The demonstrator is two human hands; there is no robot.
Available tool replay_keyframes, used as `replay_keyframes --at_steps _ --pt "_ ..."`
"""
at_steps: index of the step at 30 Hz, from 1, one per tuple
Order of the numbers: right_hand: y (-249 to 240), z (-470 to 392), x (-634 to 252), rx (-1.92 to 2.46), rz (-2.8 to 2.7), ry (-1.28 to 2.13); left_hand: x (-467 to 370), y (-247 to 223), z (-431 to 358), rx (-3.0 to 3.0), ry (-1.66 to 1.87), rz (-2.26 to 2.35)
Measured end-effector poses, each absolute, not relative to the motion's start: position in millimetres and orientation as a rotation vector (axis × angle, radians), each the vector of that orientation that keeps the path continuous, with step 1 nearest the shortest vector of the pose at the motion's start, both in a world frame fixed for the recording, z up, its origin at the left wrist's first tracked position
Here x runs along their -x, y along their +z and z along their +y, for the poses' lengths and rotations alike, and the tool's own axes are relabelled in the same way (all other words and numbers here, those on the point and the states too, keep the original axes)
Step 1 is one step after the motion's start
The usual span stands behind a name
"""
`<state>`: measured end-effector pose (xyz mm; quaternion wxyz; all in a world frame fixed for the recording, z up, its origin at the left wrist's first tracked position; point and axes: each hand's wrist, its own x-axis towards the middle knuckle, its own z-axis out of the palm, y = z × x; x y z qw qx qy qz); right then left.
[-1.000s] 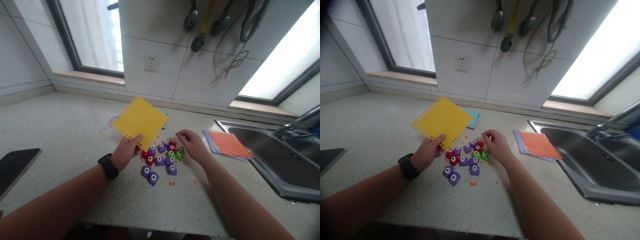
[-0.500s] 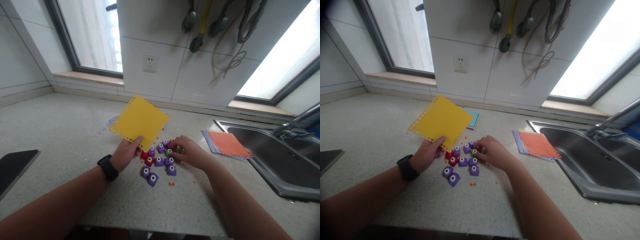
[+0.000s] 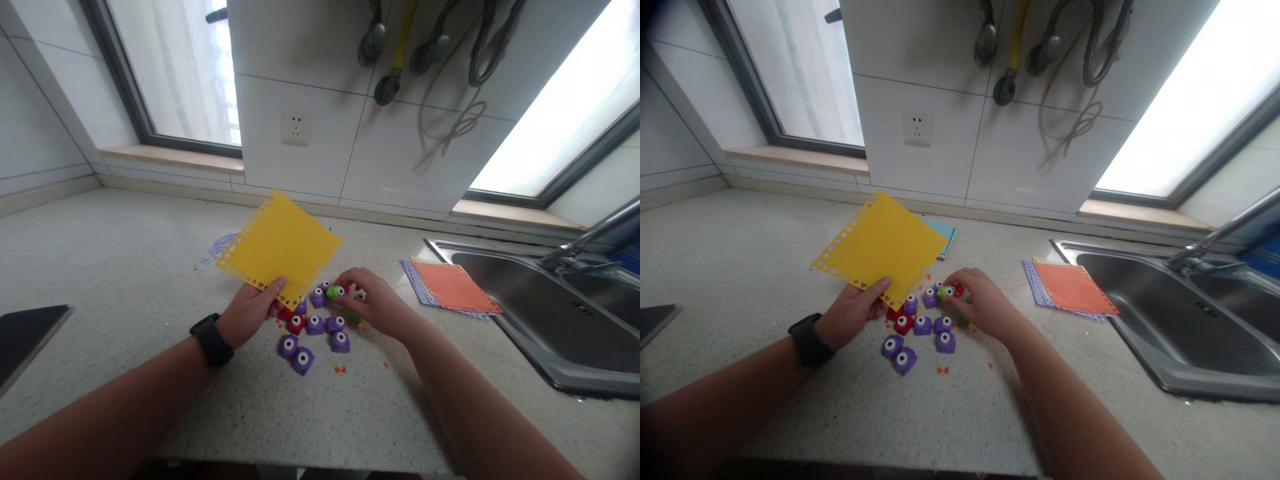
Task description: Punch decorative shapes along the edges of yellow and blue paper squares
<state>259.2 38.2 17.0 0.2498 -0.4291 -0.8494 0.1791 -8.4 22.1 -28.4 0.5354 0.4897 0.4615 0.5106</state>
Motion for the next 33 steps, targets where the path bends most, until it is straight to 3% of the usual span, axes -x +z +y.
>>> replay_keyframes --at_steps 6,9,16,33 --pt "14 42 -257 0.967 -1.598 0.999 9 -21 16 -1.338 1.106 1.252" --pt "19 40 -256 0.839 -1.411 1.088 9 -16 13 -1.465 1.076 1.283" --pt "34 24 -252 0.578 -1.299 1.008 9 -13 8 -1.621 0.951 1.434" --pt "33 10 -244 0.434 -1.438 0.849 13 -10 7 -1.783 0.651 1.681"
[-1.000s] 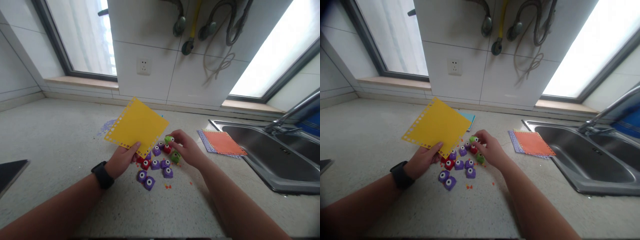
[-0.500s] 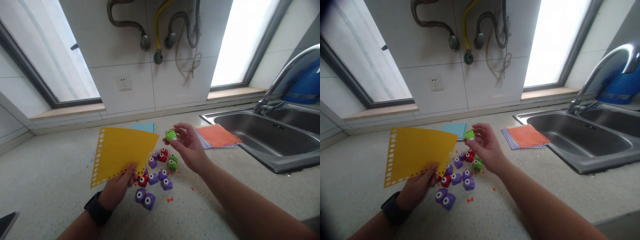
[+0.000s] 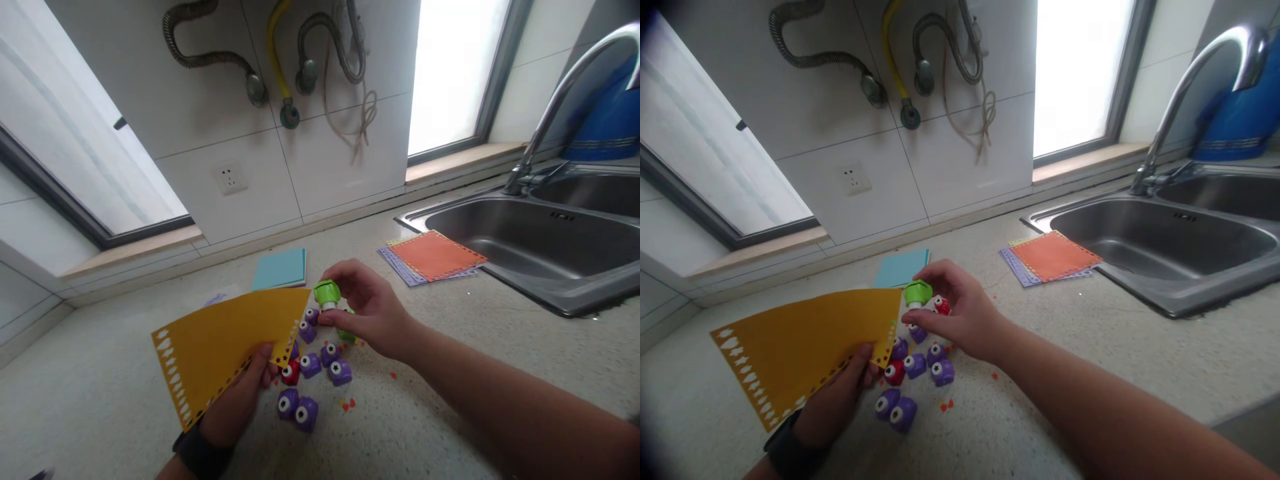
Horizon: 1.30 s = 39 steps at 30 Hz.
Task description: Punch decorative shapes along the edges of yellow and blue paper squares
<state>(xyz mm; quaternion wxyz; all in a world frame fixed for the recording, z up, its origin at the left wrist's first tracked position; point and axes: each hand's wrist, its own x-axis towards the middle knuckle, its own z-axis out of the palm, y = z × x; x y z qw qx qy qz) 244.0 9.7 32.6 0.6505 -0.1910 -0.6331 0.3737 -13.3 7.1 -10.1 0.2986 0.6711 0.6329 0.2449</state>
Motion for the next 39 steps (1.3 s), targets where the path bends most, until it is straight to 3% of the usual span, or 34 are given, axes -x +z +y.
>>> replay_keyframes --at_steps 22,32,39 --pt "30 8 -239 0.636 -1.479 0.946 13 -12 8 -1.806 0.611 1.666" --pt "27 11 -231 0.632 -1.295 1.417 18 -13 4 -1.767 0.572 1.679" --pt "22 14 -230 0.715 -1.156 1.543 14 -21 4 -1.614 0.908 1.422"
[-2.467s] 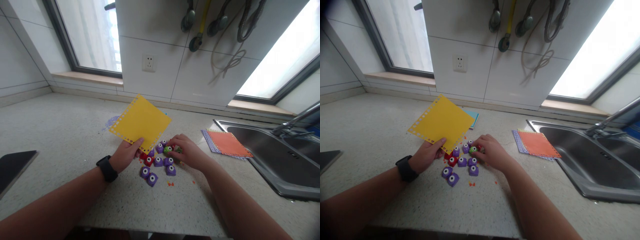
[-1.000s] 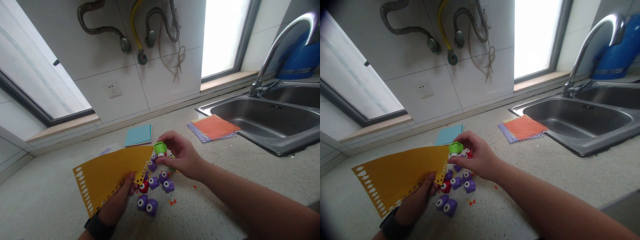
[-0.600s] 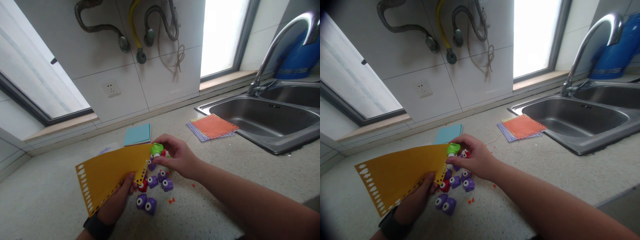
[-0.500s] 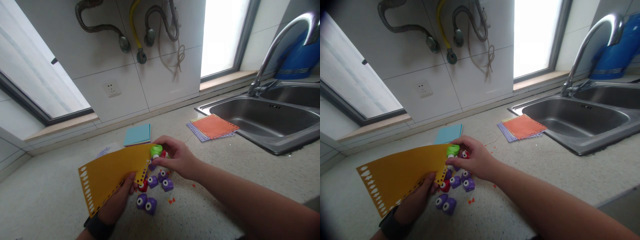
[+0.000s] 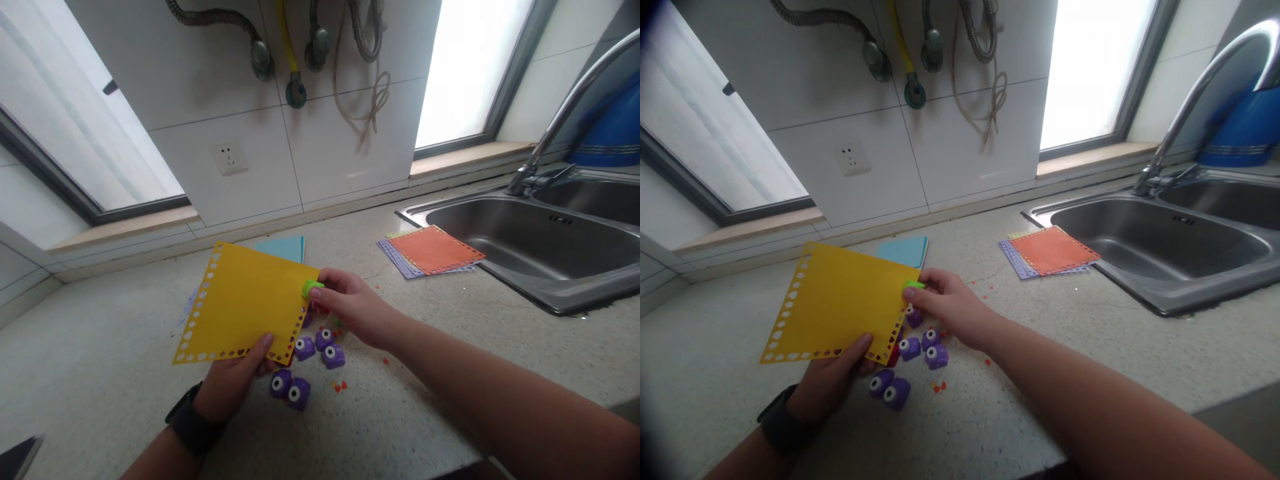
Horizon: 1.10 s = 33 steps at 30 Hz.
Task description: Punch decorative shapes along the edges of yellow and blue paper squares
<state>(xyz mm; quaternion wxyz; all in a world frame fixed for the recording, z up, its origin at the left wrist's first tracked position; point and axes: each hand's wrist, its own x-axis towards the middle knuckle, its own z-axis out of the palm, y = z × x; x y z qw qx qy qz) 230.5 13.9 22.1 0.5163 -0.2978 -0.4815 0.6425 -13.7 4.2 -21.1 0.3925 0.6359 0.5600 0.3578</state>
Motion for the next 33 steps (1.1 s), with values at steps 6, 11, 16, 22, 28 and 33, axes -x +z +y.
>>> replay_keyframes --at_steps 6,11,16,22,28,33 --pt "14 15 -228 0.819 -1.235 1.613 4 -11 0 -1.39 0.964 1.268" --pt "12 16 -226 0.887 -1.226 1.642 0 -6 -1 -1.266 0.988 1.294" --pt "11 17 -224 0.877 -1.198 1.645 3 -11 1 -1.308 0.971 1.29" --pt "11 16 -222 0.881 -1.204 1.618 6 -11 2 -1.457 0.938 1.288" --pt "12 16 -221 0.898 -1.238 1.58 5 -10 2 -1.488 0.94 1.307" --pt "14 15 -220 0.896 -1.23 1.603 4 -11 3 -1.45 0.945 1.308"
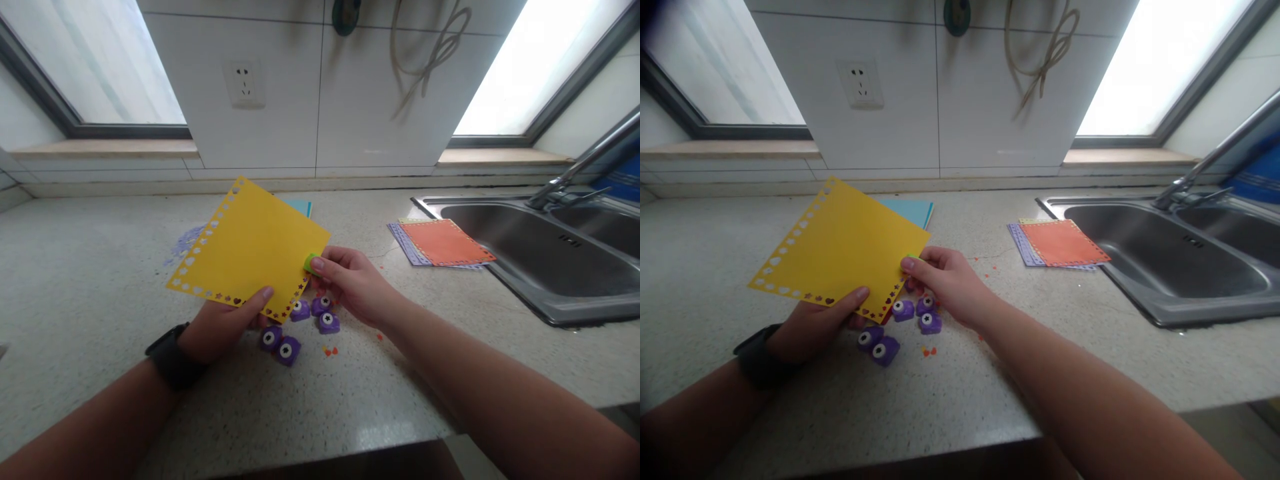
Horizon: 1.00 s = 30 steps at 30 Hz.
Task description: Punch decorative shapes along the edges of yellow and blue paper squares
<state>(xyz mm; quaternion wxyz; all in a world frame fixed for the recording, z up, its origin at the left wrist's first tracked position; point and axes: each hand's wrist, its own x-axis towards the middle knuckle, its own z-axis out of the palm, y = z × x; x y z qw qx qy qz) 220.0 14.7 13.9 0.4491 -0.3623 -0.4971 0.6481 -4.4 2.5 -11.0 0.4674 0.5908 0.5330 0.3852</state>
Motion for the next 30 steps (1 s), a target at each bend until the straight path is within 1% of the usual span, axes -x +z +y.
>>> replay_keyframes --at_steps 14,30 --pt "15.6 14.7 -219.4 0.888 -1.264 1.575 7.3 -14.0 3.5 -1.496 0.917 1.314" --pt "18.0 13.2 -216.1 0.821 -1.24 1.587 2.9 -7.8 2.1 -1.504 0.976 1.348"
